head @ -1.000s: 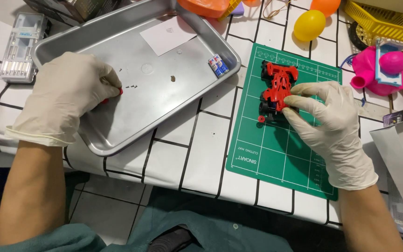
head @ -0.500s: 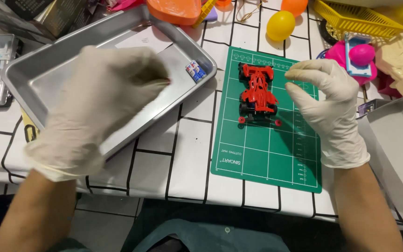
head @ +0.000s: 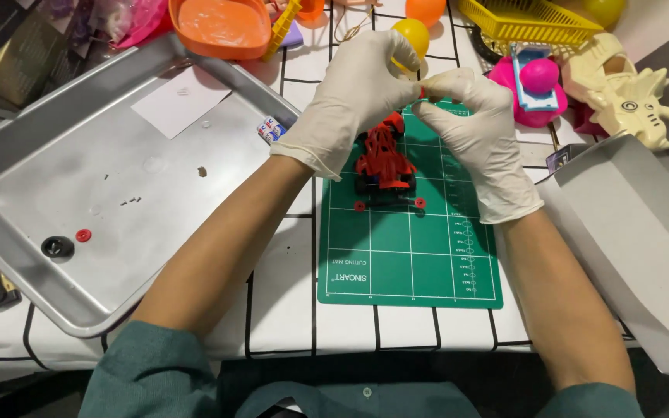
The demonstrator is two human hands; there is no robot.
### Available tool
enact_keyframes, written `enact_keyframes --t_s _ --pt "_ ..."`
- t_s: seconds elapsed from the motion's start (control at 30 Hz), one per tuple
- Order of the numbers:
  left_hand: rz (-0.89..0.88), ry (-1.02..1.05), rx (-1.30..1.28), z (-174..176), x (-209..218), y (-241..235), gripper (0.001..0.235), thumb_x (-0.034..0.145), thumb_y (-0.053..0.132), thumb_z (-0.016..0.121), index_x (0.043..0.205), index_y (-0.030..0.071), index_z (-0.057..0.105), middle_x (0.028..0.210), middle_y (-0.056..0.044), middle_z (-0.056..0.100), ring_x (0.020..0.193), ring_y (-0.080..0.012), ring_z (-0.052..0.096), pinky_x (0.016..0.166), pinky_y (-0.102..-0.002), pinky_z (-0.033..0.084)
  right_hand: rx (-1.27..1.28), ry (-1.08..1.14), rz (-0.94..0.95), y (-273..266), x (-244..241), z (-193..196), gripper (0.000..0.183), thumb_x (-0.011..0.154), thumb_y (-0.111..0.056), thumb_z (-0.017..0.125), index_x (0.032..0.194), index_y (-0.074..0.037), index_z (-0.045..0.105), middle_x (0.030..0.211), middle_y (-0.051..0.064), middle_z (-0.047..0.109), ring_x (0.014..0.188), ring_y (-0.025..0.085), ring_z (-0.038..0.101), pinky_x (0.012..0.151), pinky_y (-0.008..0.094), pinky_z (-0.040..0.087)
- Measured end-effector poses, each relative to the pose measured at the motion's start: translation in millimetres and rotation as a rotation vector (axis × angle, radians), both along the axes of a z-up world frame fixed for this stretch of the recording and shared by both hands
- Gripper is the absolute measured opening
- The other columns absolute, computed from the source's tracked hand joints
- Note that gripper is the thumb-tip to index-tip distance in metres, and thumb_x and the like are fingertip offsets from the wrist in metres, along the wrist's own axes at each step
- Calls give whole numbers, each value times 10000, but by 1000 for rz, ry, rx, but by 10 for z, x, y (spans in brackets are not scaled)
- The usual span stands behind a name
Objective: Assembling a red toy car by fitting the body onto the chassis and using a screwdriver to secure parts.
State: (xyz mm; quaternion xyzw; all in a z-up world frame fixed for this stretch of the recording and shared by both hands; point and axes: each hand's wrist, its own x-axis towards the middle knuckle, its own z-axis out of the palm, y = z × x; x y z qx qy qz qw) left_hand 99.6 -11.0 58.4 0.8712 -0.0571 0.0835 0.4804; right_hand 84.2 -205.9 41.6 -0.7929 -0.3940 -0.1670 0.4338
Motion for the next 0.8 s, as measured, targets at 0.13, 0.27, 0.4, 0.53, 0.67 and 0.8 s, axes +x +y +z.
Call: enact_keyframes --t_s 0.13,0.27,0.4,0.53,0.67,0.8 --pt "-17 -35 38 -65 39 -8 274 658 222 825 931 202 814 1000 -28 810 876 -179 769 769 -307 625 25 -32 -9 40 -42 23 240 980 35 792 1207 -9 727 1146 137 739 1052 222 663 855 328 506" --pt "-22 -28 55 -109 77 -10 277 686 205 787 963 211 805 1062 -36 799 939 -200 763 813 -318 619 -9 -25 14 6 -34 20 251 972 9 810 1207 1 723 1165 147 740 1042 224 658 842 326 496" --pt "-54 -58 82 -170 101 -4 311 719 204 829 1026 164 808 1071 -55 797 974 -225 757 861 -330 616 29 -27 5 19 9 -57 200 967 79 792 1153 24 742 1115 168 749 1028 237 687 865 326 527" --pt "-43 20 255 -164 52 43 423 790 273 820 1188 186 702 1106 -28 767 996 -251 722 841 -412 580 52 36 -28 15 110 -189 216 962 70 800 1163 19 742 1097 155 748 1029 220 705 887 302 568" --pt "-120 72 602 -134 -27 113 443 887 353 783 1282 175 688 1142 -89 712 1052 -341 679 892 -518 539 -35 94 -137 -15 223 -332 192 949 -15 806 1137 -32 773 1074 101 772 1021 177 707 888 289 564" --pt "-198 154 756 -255 -40 113 209 981 309 636 922 112 673 834 -85 699 835 -342 682 729 -486 541 -41 160 -115 -21 268 -452 200 945 -22 792 1143 -24 763 1087 114 760 1041 198 705 905 300 577"
